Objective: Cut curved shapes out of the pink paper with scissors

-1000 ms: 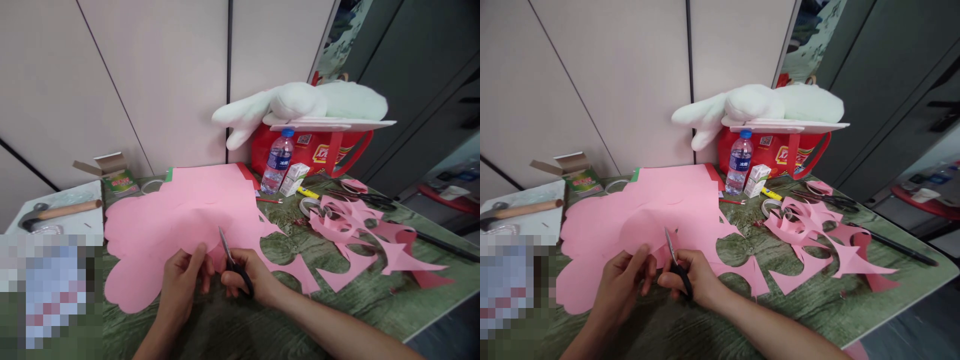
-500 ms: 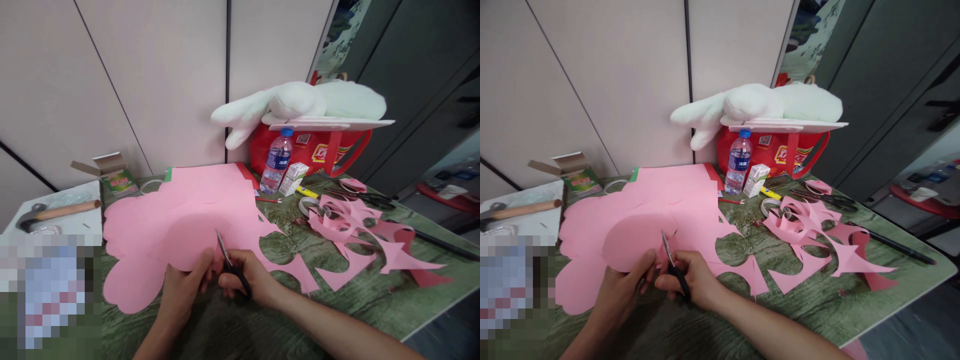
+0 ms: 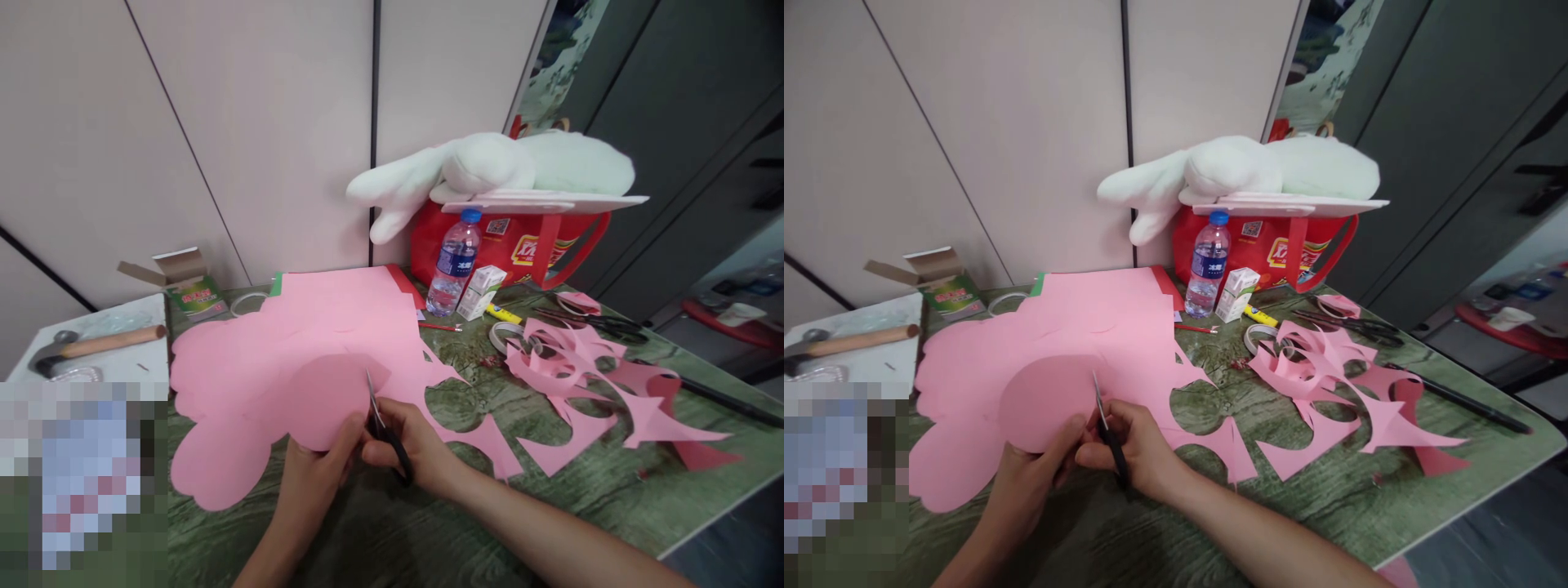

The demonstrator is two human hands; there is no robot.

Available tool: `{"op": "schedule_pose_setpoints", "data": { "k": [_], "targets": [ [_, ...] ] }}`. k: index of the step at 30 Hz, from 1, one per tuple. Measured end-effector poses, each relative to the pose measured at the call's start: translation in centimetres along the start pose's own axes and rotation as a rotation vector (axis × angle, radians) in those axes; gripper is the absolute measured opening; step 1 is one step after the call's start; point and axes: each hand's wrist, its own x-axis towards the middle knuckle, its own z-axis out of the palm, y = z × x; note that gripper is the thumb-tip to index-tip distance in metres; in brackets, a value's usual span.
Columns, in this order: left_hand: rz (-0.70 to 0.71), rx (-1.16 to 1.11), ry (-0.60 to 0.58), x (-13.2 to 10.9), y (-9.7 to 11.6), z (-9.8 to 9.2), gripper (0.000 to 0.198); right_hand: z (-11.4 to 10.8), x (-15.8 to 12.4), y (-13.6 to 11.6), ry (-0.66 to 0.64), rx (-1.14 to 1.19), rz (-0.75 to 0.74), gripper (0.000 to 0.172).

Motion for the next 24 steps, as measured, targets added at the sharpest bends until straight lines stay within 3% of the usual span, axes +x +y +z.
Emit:
{"op": "schedule_pose_setpoints", "data": {
  "k": [16, 24],
  "targets": [
    [-0.033, -0.034, 0.011, -0.09, 0.33, -0.09, 0.037, -0.01, -0.14, -0.29, 0.009, -0.002, 0.023, 0.037],
    [0.01, 0.012, 0.014, -0.01, 0.53, -0.2, 0.039, 0.05, -0.1, -0.36, 0.014, -0.015, 0.028, 0.042]
  ]
}}
